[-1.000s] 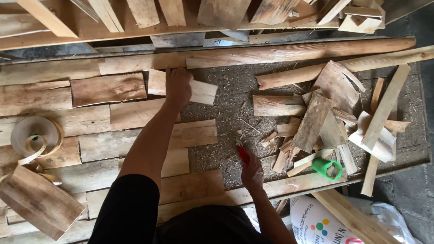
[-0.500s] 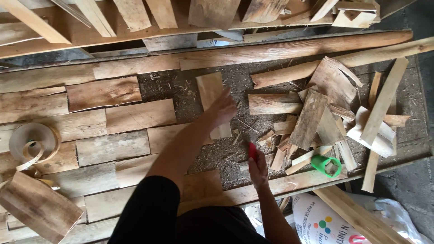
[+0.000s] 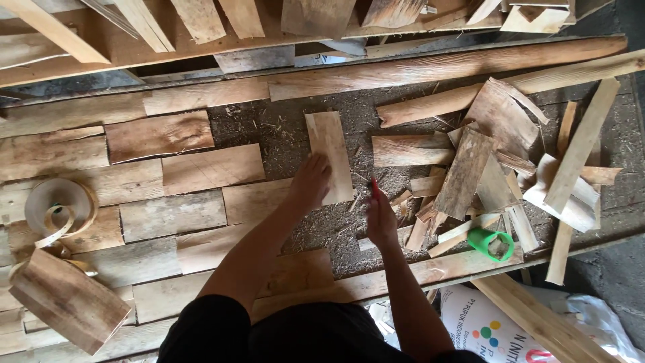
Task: Trimming thin wood panels with a utility knife and fitting them together on a flat surface.
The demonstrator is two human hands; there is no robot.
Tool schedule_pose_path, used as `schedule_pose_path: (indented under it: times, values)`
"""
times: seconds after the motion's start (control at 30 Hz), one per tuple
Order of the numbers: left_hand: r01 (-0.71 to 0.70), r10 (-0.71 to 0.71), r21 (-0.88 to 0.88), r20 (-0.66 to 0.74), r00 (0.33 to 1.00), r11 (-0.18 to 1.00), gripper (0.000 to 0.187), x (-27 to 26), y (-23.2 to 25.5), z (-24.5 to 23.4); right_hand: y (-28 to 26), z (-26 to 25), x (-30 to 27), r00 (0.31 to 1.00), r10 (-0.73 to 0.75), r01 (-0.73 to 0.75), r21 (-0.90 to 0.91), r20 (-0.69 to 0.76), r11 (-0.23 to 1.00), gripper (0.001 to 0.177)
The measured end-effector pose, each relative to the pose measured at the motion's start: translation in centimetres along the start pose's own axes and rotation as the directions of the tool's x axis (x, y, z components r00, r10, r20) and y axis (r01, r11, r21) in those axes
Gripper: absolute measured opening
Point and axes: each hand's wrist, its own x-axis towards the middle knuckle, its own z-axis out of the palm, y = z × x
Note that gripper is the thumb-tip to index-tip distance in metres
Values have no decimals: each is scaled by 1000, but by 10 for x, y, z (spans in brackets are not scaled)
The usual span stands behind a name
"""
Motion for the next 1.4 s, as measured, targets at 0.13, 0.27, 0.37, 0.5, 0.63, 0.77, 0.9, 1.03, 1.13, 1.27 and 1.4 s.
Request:
schedule_pose_path:
  times: [0.13, 0.27, 0.37, 0.5, 0.63, 0.77, 0.9, 1.03, 1.13, 1.27, 1.4]
  values:
    - [23, -32, 102, 84, 996, 995, 80, -12, 2, 16, -69, 29, 57, 996, 50, -39, -155, 69, 987, 56]
    - [93, -115, 152, 143, 983, 984, 90, -9, 6, 19, -80, 58, 103, 979, 170, -115, -393, 109, 912, 59]
    - [121, -160, 150, 281, 946, 981, 101, -5, 12, -11, -73, 76, 133, 981, 139, -54, -503, 132, 862, 66]
    - [106, -178, 209, 362, 915, 972, 99, -6, 12, -11, -60, 89, 151, 983, 112, -14, -543, 148, 839, 83]
    - [96, -180, 211, 425, 887, 973, 97, -3, 12, -16, -77, 90, 157, 971, 179, -53, -592, 156, 804, 87]
    - [114, -195, 208, 427, 883, 971, 97, -5, 13, -21, -53, 96, 164, 965, 206, -67, -615, 159, 786, 86]
    - [123, -191, 180, 432, 881, 976, 96, -10, 14, -23, -81, 91, 166, 965, 181, -11, -663, 189, 749, 78]
    - [137, -187, 153, 388, 902, 979, 106, -12, 11, -12, -77, 89, 176, 963, 210, -56, -639, 168, 767, 57]
    - [156, -195, 146, 317, 928, 977, 105, -14, 12, -12, -70, 85, 177, 987, 57, 41, -588, 147, 808, 46]
    - [158, -214, 171, 385, 898, 972, 106, -11, 14, -19, -88, 82, 171, 987, 7, 84, -549, 162, 831, 50]
    - [105, -204, 253, 403, 892, 962, 101, -7, 11, -6, -82, 79, 156, 976, 139, -18, -570, 169, 822, 47]
